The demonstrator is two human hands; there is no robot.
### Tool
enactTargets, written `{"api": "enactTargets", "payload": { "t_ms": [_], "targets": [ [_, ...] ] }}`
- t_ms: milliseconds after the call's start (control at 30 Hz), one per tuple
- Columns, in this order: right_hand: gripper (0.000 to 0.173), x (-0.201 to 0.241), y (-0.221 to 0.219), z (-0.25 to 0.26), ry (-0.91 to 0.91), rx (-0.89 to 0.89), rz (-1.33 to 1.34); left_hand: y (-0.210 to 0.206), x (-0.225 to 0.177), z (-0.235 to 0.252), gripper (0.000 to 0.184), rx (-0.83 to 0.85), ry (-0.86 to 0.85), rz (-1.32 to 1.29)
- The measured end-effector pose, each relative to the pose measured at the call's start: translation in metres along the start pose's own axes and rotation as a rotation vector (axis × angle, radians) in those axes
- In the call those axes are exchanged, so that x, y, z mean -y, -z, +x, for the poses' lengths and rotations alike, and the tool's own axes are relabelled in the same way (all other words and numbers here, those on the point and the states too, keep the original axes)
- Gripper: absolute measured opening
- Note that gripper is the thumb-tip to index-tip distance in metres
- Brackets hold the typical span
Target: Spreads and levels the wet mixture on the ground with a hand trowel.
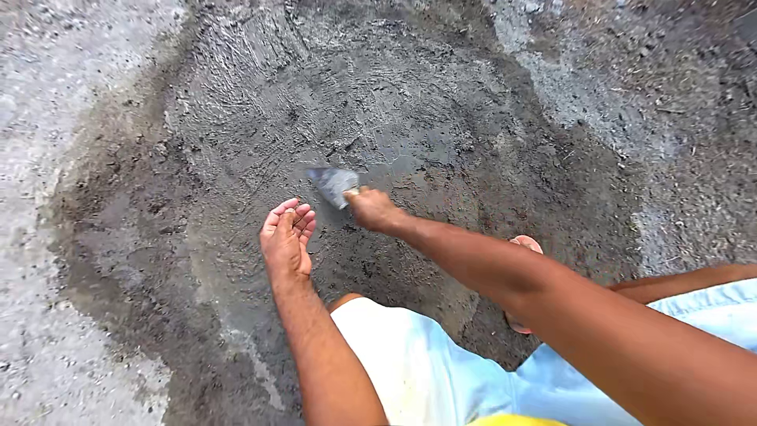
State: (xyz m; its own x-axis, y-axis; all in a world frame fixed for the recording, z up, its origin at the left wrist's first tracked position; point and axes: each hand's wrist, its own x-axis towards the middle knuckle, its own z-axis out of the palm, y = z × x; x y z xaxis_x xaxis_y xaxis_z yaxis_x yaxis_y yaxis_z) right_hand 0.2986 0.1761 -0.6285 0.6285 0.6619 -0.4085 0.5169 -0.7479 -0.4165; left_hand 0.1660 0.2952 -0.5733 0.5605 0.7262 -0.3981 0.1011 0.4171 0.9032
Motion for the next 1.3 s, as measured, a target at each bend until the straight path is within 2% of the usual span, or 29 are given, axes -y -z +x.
{"api": "enactTargets", "payload": {
  "t_ms": [100, 167, 267, 400, 533, 667, 800, 900, 1033, 1133, 1200, 1300],
  "targets": [
    [0.029, 0.034, -0.018, 0.029, 0.138, 0.077, -0.036, -0.004, 0.000, -0.005, 0.021, -0.006, 0.001, 0.024],
    [0.029, 0.029, -0.013, 0.046, 0.143, 0.064, -0.055, -0.005, -0.002, -0.007, 0.021, -0.014, -0.002, 0.039],
    [0.028, -0.005, 0.018, 0.069, 0.080, -0.004, -0.114, -0.005, 0.000, -0.005, 0.022, -0.025, 0.000, 0.047],
    [0.031, -0.083, 0.074, 0.074, -0.061, -0.083, -0.161, -0.011, 0.008, 0.007, 0.022, -0.017, 0.044, 0.092],
    [0.036, -0.174, 0.099, 0.045, -0.290, -0.123, -0.133, -0.014, 0.016, 0.021, 0.021, -0.012, 0.067, 0.115],
    [0.044, -0.246, 0.080, -0.010, -0.464, -0.163, -0.079, -0.028, 0.026, 0.028, 0.021, 0.022, 0.089, 0.131],
    [0.051, -0.270, 0.048, -0.066, -0.580, -0.185, -0.007, -0.047, 0.031, 0.025, 0.020, 0.080, 0.107, 0.125],
    [0.049, -0.283, 0.049, -0.099, -0.591, -0.211, 0.085, -0.055, 0.032, 0.023, 0.021, 0.121, 0.110, 0.123],
    [0.050, -0.308, 0.065, -0.128, -0.644, -0.398, 0.541, -0.057, 0.028, 0.015, 0.021, 0.146, 0.099, 0.118],
    [0.043, -0.333, 0.069, -0.139, -0.773, -0.363, 0.838, -0.049, 0.022, 0.009, 0.021, 0.175, 0.085, 0.158],
    [0.042, -0.344, 0.070, -0.139, -0.908, -0.328, 0.776, -0.036, 0.017, 0.006, 0.021, 0.168, 0.077, 0.205],
    [0.049, -0.348, 0.062, -0.127, -0.919, -0.295, 0.472, -0.006, 0.008, 0.005, 0.023, 0.105, 0.055, 0.257]
  ]
}}
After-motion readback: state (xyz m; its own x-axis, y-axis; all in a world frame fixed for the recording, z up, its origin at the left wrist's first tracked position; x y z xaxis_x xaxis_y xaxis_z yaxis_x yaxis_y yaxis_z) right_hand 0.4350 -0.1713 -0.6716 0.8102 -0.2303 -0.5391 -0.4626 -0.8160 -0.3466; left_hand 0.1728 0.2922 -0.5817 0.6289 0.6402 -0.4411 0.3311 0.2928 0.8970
